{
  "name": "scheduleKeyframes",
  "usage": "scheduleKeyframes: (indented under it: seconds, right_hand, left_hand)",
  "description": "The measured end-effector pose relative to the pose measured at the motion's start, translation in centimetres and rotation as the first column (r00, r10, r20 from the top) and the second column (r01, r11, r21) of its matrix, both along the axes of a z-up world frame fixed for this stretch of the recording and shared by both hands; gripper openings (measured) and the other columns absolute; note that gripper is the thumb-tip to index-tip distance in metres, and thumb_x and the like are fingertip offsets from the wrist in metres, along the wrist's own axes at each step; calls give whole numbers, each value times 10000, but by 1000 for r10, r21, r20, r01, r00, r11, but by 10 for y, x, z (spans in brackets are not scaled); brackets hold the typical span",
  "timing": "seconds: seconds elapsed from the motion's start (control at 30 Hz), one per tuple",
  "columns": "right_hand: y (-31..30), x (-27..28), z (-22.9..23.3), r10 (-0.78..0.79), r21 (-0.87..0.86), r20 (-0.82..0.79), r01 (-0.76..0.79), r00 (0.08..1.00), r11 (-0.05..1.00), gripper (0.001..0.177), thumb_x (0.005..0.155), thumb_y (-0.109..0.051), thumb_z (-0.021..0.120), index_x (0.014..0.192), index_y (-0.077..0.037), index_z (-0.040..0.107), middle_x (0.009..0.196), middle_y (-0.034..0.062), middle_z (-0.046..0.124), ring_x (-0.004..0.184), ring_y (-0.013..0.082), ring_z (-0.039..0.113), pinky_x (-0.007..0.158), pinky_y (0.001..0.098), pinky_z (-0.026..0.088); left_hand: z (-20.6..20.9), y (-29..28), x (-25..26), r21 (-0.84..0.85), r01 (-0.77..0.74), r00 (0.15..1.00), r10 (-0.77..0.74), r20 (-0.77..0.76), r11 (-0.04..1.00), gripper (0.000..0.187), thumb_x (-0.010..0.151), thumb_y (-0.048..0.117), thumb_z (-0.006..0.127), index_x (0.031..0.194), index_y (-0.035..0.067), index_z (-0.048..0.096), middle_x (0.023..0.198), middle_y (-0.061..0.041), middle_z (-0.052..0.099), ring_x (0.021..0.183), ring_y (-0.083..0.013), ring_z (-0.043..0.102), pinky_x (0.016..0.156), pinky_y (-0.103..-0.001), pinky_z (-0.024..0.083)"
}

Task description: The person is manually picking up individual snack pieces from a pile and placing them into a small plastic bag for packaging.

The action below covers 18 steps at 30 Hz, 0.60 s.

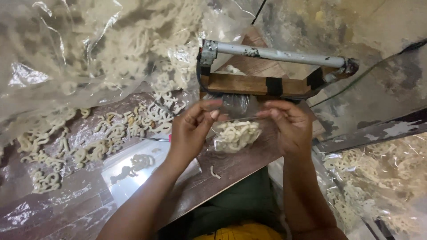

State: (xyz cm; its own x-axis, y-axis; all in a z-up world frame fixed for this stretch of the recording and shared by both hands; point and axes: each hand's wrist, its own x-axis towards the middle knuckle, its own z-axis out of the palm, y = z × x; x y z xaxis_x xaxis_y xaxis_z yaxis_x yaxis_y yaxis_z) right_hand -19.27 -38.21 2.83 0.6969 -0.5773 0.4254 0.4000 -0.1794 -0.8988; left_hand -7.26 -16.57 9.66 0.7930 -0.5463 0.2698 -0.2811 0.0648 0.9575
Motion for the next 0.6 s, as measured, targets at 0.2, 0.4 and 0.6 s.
scheduleKeyframes:
  seconds: [0.2, 0.4, 0.6]
  right_hand:
    - [-7, -21, 37, -91, -180, -174, 60, 980, 982, 316, 1002, -11, 566, 1293, 52, 672, 1001, 161, 719, 981, 196, 631, 942, 355, 480]
    - [-45, -27, 33, -336, -657, -330, 41, 882, 753, 107, 944, -221, 764, 1008, -158, 822, 972, 69, 676, 984, 243, 684, 900, 387, 521]
    - [-30, 32, 34, -297, 2, 77, 298, 952, 955, 144, 1061, -119, 603, 1026, 10, 656, 850, 128, 696, 794, 180, 733, 770, 303, 620]
  left_hand:
    - [2, -16, 8, -87, 249, 902, -263, -342, 965, 192, 895, -19, 595, 1024, 58, 713, 888, -93, 768, 604, -5, 408, 512, -138, 277]
    - [4, -35, 11, 369, -37, 813, -187, 551, 929, 184, 912, 71, 659, 1058, 134, 753, 858, -122, 776, 836, -328, 749, 679, -406, 583]
    - [6, -90, 12, -196, -99, 994, 86, -73, 976, 140, 1018, 162, 594, 1053, 59, 682, 949, -73, 664, 921, -167, 578, 809, -336, 513]
